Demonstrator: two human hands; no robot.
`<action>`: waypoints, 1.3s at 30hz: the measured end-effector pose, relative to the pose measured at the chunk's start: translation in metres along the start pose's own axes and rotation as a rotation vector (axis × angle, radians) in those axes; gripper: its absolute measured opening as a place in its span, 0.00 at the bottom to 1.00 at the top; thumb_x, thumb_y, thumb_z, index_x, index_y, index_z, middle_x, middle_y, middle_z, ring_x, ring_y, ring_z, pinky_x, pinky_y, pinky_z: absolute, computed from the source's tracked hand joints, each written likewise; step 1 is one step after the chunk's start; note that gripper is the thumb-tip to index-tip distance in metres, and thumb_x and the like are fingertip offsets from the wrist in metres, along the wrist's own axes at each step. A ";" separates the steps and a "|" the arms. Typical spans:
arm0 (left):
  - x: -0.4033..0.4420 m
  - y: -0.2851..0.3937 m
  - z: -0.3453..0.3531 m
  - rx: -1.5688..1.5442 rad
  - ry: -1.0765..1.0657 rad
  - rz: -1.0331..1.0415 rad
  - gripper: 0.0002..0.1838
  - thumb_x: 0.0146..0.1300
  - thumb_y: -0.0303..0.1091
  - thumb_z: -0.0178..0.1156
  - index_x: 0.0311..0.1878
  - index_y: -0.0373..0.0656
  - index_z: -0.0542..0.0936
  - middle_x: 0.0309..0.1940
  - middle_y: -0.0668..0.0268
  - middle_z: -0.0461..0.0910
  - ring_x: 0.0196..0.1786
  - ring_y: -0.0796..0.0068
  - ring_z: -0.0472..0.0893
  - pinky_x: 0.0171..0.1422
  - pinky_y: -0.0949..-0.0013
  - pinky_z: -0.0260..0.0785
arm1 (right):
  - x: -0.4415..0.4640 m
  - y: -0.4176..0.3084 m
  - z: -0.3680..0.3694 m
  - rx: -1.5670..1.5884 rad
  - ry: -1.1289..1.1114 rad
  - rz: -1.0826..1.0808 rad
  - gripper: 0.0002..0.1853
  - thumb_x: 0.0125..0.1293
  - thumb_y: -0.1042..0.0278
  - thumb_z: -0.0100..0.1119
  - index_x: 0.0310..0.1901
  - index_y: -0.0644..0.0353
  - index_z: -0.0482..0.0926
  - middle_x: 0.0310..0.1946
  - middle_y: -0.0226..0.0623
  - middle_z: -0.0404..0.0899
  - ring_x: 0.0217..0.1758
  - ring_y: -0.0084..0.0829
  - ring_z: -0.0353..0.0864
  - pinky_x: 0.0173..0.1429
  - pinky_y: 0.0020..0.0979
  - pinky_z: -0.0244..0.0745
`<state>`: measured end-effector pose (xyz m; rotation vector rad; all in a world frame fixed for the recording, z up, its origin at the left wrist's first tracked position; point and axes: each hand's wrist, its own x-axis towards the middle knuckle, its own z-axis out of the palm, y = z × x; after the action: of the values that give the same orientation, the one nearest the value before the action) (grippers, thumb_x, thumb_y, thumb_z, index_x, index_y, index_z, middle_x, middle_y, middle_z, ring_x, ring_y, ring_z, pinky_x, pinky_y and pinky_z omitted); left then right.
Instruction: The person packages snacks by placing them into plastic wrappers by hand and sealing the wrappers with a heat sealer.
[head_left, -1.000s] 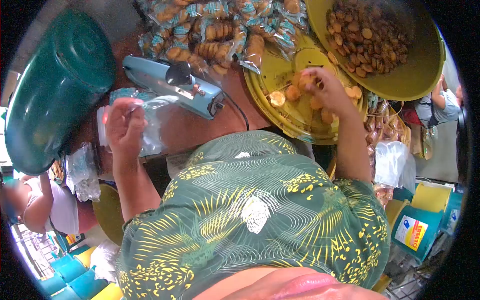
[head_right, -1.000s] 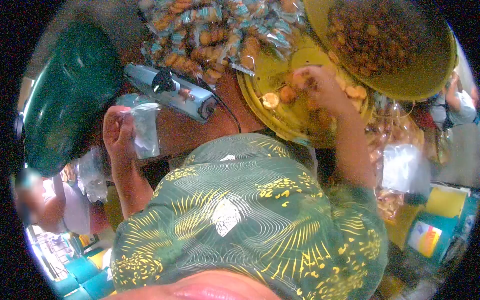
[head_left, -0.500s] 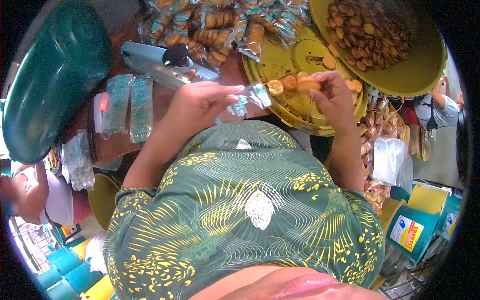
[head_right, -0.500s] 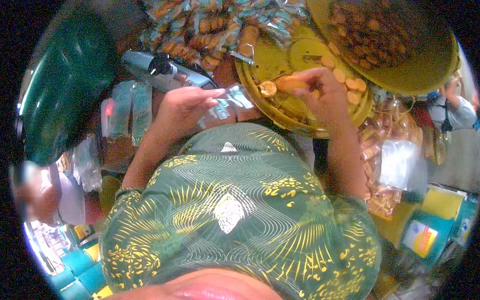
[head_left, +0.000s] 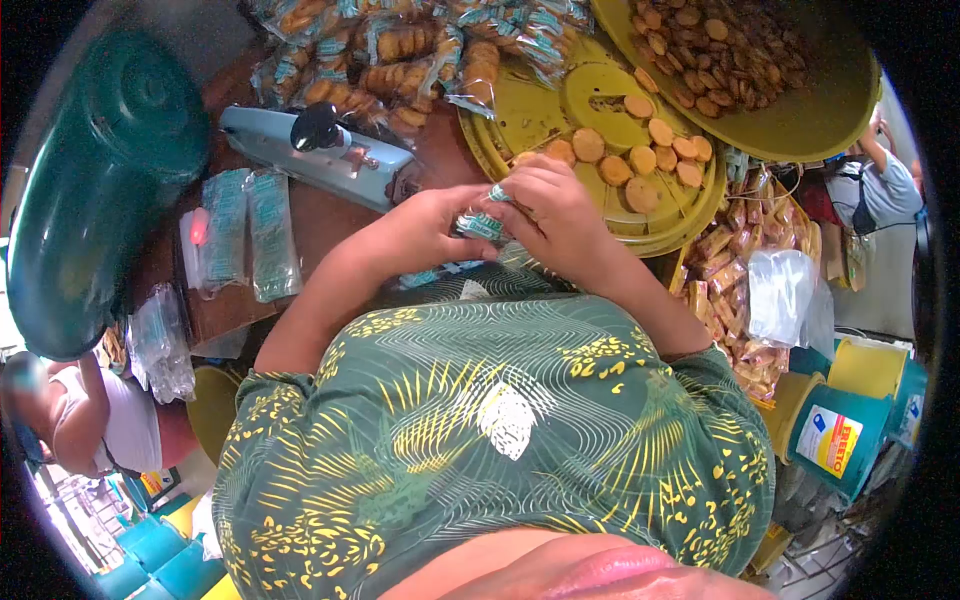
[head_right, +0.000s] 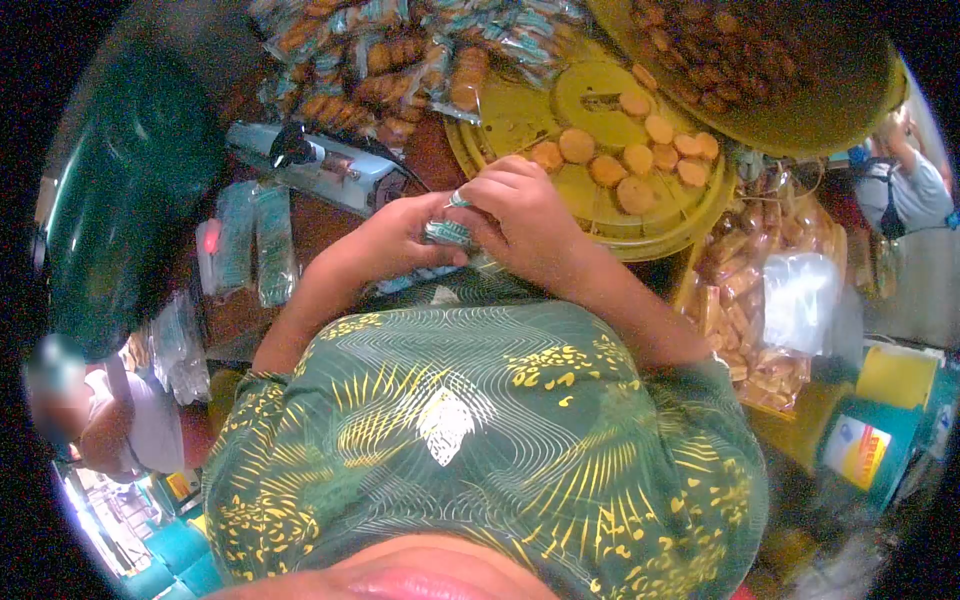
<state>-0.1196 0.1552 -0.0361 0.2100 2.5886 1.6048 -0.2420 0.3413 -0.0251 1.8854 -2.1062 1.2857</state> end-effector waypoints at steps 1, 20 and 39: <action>0.001 -0.001 -0.003 -0.019 -0.046 -0.043 0.30 0.62 0.34 0.71 0.66 0.39 0.74 0.48 0.65 0.85 0.48 0.78 0.80 0.58 0.69 0.72 | 0.001 0.003 0.000 -0.012 -0.005 -0.008 0.10 0.60 0.62 0.67 0.40 0.57 0.85 0.42 0.41 0.83 0.47 0.42 0.81 0.51 0.41 0.73; 0.001 -0.007 -0.026 -0.033 -0.113 -0.086 0.22 0.67 0.35 0.66 0.63 0.45 0.75 0.47 0.65 0.83 0.49 0.75 0.81 0.49 0.68 0.75 | 0.008 0.044 -0.040 0.016 0.201 0.174 0.08 0.64 0.65 0.64 0.43 0.56 0.84 0.39 0.40 0.84 0.46 0.42 0.82 0.53 0.40 0.76; 0.006 -0.003 0.005 -0.691 -0.118 -0.188 0.30 0.60 0.33 0.73 0.64 0.42 0.72 0.48 0.70 0.80 0.53 0.78 0.79 0.61 0.69 0.71 | 0.010 0.011 -0.017 -0.145 0.111 0.112 0.15 0.66 0.60 0.64 0.47 0.62 0.81 0.45 0.47 0.80 0.47 0.48 0.81 0.53 0.41 0.76</action>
<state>-0.1247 0.1590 -0.0404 0.0051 1.7646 2.1956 -0.2617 0.3423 -0.0149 1.6231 -2.2090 1.1902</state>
